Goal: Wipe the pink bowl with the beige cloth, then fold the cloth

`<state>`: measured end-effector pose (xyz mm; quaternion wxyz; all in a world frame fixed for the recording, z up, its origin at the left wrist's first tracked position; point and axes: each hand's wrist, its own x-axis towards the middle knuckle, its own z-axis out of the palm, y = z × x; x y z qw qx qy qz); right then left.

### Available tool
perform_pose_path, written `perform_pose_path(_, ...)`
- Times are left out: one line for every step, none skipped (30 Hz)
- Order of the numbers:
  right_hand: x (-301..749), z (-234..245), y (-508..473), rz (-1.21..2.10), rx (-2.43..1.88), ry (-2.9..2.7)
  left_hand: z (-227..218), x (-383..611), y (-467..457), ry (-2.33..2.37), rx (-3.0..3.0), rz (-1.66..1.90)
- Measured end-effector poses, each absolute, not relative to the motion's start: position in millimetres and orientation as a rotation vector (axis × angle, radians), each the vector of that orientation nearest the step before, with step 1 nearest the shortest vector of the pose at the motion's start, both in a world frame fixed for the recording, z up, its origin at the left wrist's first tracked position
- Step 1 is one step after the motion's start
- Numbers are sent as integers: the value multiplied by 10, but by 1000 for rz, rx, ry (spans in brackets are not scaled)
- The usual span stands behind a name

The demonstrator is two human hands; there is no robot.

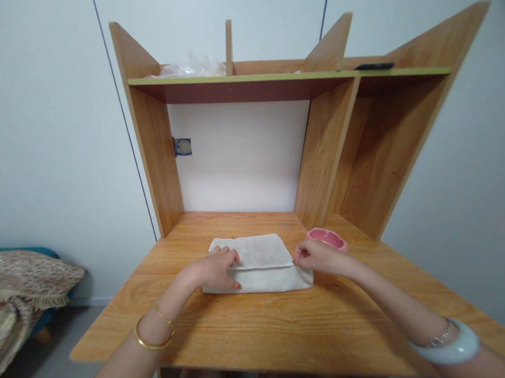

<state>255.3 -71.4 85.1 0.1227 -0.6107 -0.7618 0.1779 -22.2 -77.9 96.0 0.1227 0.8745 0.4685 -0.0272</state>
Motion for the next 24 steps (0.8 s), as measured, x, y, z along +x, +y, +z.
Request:
perform_pose_path(2549,846,-699,527,-1790,-2211,921,-214,-758,1397,2555,-38)
perform_pose_path(2546,835,-684,547,-1793,-2199,884,-215,-730,1419,2558,-1)
perform_pose_path(2543,820,-671,583,-1789,-2186,852,-225,-696,1433,2561,21)
perform_pose_path(2540,802,-659,632,-1779,-2169,827,-243,-660,1446,2563,22)
perform_pose_path(2535,784,-649,690,-1763,-2148,808,-266,-624,1465,2563,2)
perform_pose_path(2529,768,-638,747,-1745,-2121,797,-293,-588,1488,2562,-32)
perform_pose_path(2521,757,-626,793,-1730,-2094,795,-321,-556,1515,2562,-72)
perform_pose_path(2512,753,-609,819,-1716,-2071,802,-347,-525,1550,2560,-110)
perform_pose_path(2502,758,-585,820,-1704,-2058,817,-371,-496,1587,2557,-142)
perform_pose_path(2492,771,-552,794,-1692,-2052,841,-392,-467,1631,2549,-163)
perform_pose_path(2481,792,-508,744,-1679,-2050,871,-409,-438,1677,2534,-170)
perform_pose_path(2470,818,-454,676,-1676,-2048,906,-422,-407,1721,2514,-159)
perform_pose_path(2457,847,-388,596,-1686,-2042,943,-430,-374,1772,2488,-127)
perform_pose_path(2442,876,-315,514,-1711,-2035,979,-432,-338,1821,2464,-81)
perform_pose_path(2424,902,-237,435,-1749,-2026,1010,-429,-301,1880,2444,-34)
perform_pose_path(2401,924,-157,363,-1792,-2019,1034,-420,-264,1937,2430,1)
perform_pose_path(2375,939,-78,300,-1835,-2020,1049,-406,-227,1986,2420,19)
perform_pose_path(2345,946,-4,248,-1871,-2024,1052,-386,-193,2030,2414,33)
perform_pose_path(2313,944,64,209,-1899,-2029,1043,-364,-161,2066,2410,48)
perform_pose_path(2281,934,125,181,-1923,-2032,1023,-339,-133,2094,2408,64)
perform_pose_path(2249,916,177,163,-1947,-2031,993,-315,-109,2123,2404,93)
perform_pose_path(2220,891,221,154,-1967,-2026,956,-294,-89,2143,2404,117)
perform_pose_path(2194,860,257,150,-1986,-2017,914,-277,-72,2160,2404,134)
perform_pose_path(2172,827,287,149,-2004,-2007,871,-265,-59,2177,2407,151)
